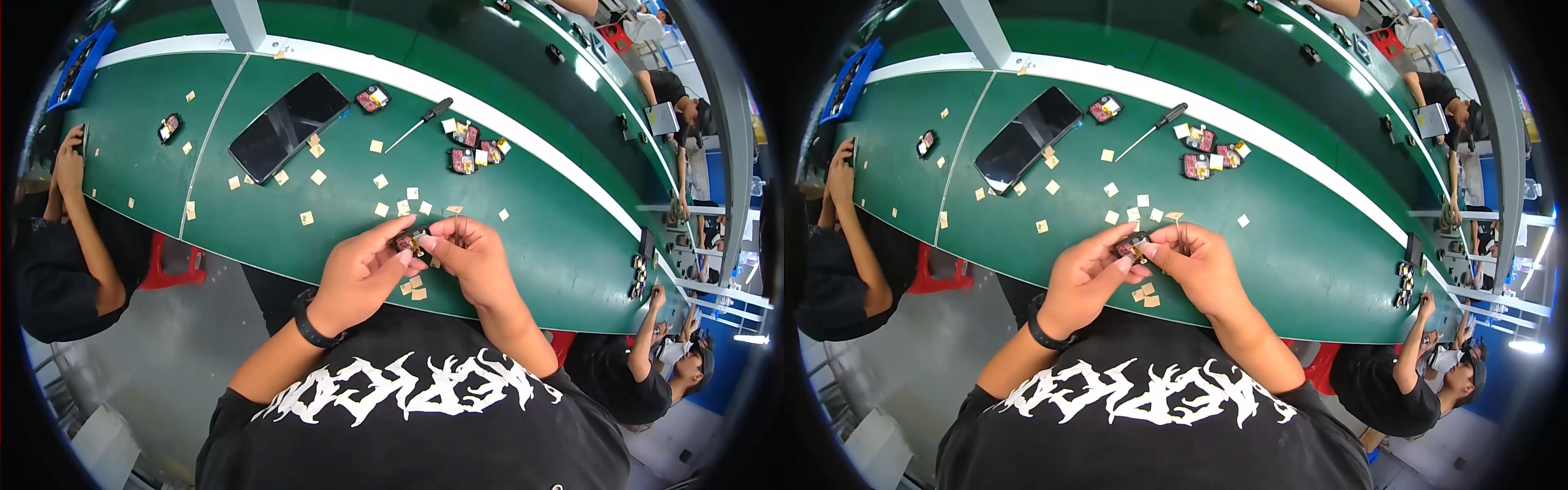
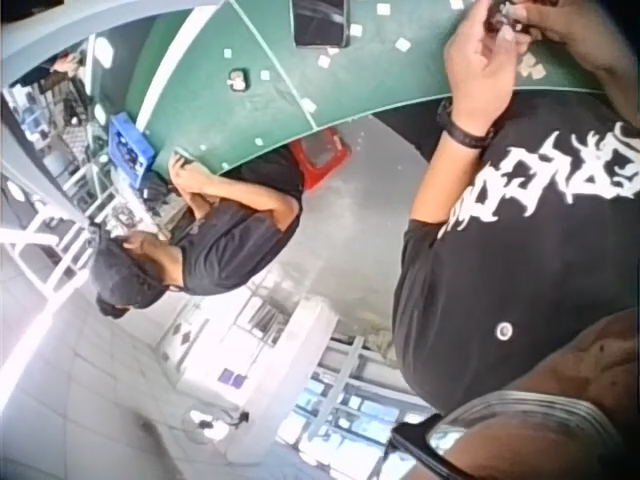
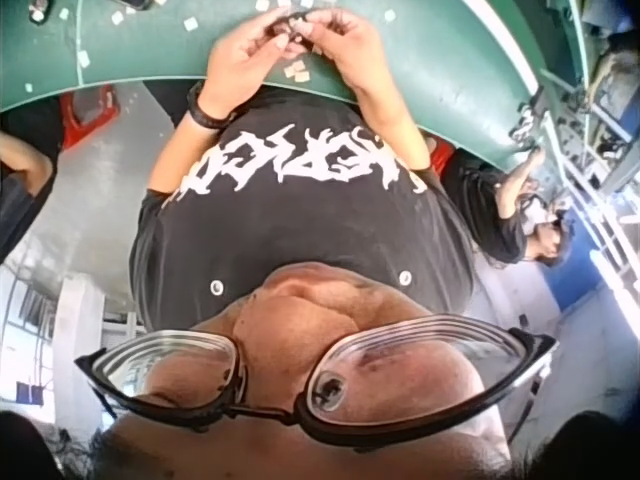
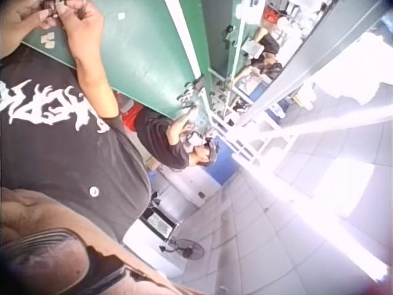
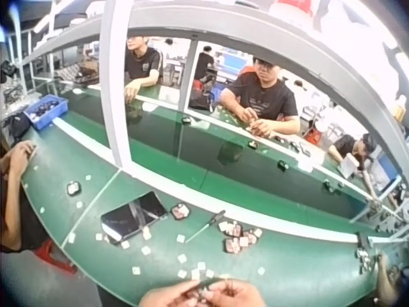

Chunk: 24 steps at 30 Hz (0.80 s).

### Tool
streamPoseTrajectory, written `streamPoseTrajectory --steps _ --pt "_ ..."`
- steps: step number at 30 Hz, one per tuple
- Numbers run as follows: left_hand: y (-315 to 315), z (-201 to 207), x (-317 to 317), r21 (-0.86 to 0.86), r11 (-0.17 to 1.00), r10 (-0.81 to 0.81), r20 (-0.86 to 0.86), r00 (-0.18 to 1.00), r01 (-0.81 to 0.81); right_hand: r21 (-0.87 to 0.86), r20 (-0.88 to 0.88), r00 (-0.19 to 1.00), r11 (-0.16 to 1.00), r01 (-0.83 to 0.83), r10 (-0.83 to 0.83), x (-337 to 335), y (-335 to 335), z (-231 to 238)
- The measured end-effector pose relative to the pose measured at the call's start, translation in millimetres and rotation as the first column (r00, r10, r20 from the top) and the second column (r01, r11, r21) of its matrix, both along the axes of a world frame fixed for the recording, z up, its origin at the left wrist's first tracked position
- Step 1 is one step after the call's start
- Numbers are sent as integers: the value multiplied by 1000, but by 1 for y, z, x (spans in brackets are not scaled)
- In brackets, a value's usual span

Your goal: Assembling internal components and stickers for smartwatches at a factory workbench.

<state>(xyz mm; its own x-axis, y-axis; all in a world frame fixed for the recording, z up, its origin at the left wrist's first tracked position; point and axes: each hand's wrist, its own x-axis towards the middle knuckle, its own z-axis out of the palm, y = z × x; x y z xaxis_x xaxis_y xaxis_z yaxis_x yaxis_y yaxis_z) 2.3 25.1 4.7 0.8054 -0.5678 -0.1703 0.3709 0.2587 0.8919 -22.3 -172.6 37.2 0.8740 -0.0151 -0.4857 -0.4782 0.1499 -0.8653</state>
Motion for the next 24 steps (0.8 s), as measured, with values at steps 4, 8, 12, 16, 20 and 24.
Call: streamPoseTrajectory --steps 4,8,12,16,20,24 --pt "15 26 -4 -54 998 20 119 993 -13 98 39 997 993 61 -65 -7 12 22" --pt "24 38 -2 25 1000 -2 367 930 -7 144 37 999 990 -9 3 -8 13 46" --pt "24 48 -7 88 992 42 477 878 -95 265 118 993 963 -44 13 -11 14 49" --pt "22 50 -10 97 973 137 495 858 -212 266 113 994 964 -30 -1 -13 17 48" --pt "29 52 6 222 945 56 614 788 -240 81 -1 993 990 -115 116 -3 17 46" --pt "83 33 41 432 663 377 511 772 -611 -472 96 971 869 -149 219 23 -5 27"
